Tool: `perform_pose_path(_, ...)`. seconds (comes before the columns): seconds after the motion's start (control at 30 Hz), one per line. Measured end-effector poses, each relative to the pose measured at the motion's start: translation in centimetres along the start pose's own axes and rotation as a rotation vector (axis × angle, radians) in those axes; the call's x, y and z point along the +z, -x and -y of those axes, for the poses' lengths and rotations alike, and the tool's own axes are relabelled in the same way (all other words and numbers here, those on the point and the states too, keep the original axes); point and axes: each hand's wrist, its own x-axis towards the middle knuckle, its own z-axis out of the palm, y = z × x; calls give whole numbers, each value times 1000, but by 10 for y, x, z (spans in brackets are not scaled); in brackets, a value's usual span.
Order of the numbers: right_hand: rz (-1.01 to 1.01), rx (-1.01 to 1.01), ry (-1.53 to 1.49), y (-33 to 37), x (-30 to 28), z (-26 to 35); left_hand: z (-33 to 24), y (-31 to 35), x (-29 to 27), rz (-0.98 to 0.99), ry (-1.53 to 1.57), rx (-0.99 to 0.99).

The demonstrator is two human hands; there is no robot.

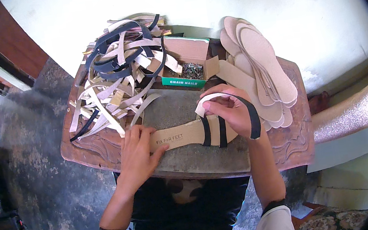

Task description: The person assembles a sandal by hand, attaching black and beige straps to a beige sole. They position the straps across the sole and secure them with small metal fasteners, working over a wooden table with a pile of straps and a stack of soles nearby.

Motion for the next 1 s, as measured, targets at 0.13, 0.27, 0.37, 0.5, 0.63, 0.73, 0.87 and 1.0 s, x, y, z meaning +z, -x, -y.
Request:
perform_pose_path(0.13, 34, -14, 33, -6, 2, 5, -1, -5, -4, 148, 353, -214)
perform_pose_path(0.27, 84, -62, 126, -16, 3, 7, 3, -10, -6, 233, 843, -210)
perform_pose_path(0.37, 168, -46, 357, -24, 0, 15, -10, -18, -6, 203, 1017, -221)
perform_pose_path(0.5, 338, -245, 482, -41, 5, 18, -18, -23, 1, 149, 1066, -219)
perform_pose_path(0.63, 494, -132, 419, -47, 11, 22, -15, -24, 6, 124, 1078, -266)
perform_pose_path(0.73, 580, -132, 421, -52, 12, 13, -12, -23, 11, 128, 1112, -286)
perform_pose_path(0.87, 650, -98, 443, -55, 13, 8, -8, -24, 14, 127, 1104, -274)
perform_pose_path(1.0, 699, -1, 455, -56, 13, 16, -9, -24, 14, 116, 1117, -259)
